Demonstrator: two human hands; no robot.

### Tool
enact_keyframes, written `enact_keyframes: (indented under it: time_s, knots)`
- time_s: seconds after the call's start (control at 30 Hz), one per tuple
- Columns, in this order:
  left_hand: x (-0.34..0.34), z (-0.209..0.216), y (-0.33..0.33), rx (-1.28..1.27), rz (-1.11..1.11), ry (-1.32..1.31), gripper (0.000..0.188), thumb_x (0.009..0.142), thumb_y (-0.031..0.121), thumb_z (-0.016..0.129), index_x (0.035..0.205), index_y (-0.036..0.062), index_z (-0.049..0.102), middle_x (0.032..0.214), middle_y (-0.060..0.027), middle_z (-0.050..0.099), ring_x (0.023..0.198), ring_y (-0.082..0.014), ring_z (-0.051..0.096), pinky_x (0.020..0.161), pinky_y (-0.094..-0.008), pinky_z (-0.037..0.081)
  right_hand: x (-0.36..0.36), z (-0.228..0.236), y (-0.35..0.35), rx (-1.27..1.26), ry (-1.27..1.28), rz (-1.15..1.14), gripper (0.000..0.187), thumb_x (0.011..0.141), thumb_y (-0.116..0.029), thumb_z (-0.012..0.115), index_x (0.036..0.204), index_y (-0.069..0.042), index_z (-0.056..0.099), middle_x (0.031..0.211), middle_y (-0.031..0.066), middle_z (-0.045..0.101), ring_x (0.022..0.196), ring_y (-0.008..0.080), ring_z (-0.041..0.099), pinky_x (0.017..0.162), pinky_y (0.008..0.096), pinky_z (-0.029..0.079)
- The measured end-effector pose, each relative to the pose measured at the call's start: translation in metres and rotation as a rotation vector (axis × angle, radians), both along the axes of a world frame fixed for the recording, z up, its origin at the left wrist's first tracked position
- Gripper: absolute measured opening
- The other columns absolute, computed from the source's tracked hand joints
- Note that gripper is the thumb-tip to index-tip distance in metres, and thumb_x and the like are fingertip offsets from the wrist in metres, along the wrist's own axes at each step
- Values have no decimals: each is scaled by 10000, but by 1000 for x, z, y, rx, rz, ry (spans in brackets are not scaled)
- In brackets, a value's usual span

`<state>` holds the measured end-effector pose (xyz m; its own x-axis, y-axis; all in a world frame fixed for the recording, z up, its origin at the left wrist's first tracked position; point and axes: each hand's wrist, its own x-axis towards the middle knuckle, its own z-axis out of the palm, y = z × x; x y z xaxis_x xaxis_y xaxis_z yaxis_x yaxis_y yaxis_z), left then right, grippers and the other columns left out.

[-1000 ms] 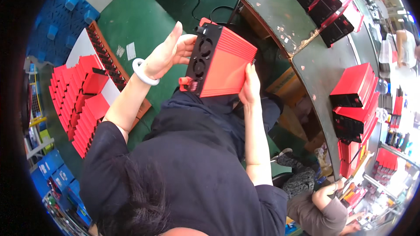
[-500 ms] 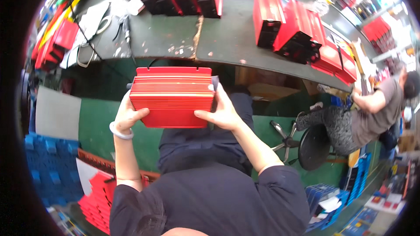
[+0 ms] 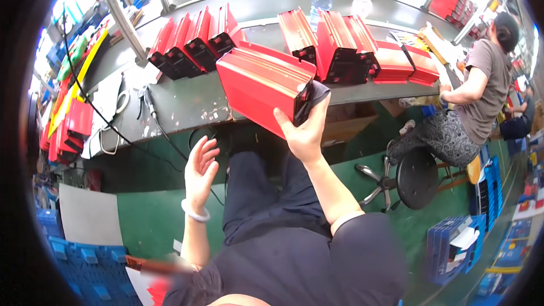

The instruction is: Cleaning and inspecting red power inverter housings using a cloth and an air blower at a factory workbench.

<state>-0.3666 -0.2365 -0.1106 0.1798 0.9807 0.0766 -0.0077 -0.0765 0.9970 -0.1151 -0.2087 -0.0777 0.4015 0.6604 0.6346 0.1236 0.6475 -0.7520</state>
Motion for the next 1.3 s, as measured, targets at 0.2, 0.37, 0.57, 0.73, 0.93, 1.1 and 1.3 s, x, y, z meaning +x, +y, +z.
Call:
enact_keyframes:
  time_s: [0.2,0.37,0.57,0.73,0.93,1.1,1.3]
  knots:
    - [-16,-18,-14,-31,35,-109,560,838,-17,574,1363,30,385,1227,-138,537,1057,-192,564,933,-307,458,-19,-11,52,155,-187,-448,614,672,-10,756,1185,17,420,1098,180,413,1049,324,439,949,409,341]
    - [-25,-23,-22,-9,62,-97,510,899,116,590,1369,53,402,1200,-112,578,1010,-156,582,840,-237,437,-24,-33,97,147,-363,-642,647,683,-70,744,1209,27,380,1050,229,403,980,407,425,859,481,355]
    - [-39,-31,-30,-75,107,-124,420,897,109,593,1295,48,473,1131,-86,604,967,-146,596,821,-230,437,-28,-46,147,108,-376,-763,707,664,-131,790,1207,46,372,1050,231,387,1004,402,415,892,483,344]
    - [-40,-35,-26,-73,137,-127,362,906,146,592,1244,47,507,1132,-78,606,976,-148,598,833,-243,437,-19,-54,146,-68,-568,-939,784,647,-283,821,1193,36,359,1091,221,397,1044,386,417,906,500,331]
    - [-39,-52,-24,-231,175,-224,337,898,45,562,1227,6,499,1141,-123,581,989,-192,584,907,-298,436,-28,-4,126,235,-86,-607,484,756,-263,758,1044,13,484,923,146,456,831,307,466,744,409,384]
    - [-42,-58,-24,-285,170,-135,366,927,184,550,1258,49,472,1155,-92,572,1006,-190,571,915,-312,409,-78,64,189,217,-434,-472,391,790,-132,645,1068,75,464,971,253,505,891,401,521,740,459,432]
    - [-41,-65,-13,-248,124,-110,366,973,266,493,1288,83,458,1178,-69,588,1011,-155,577,894,-284,406,-79,38,305,-465,-739,-536,420,809,-317,632,984,64,600,1129,268,511,971,372,572,890,379,467]
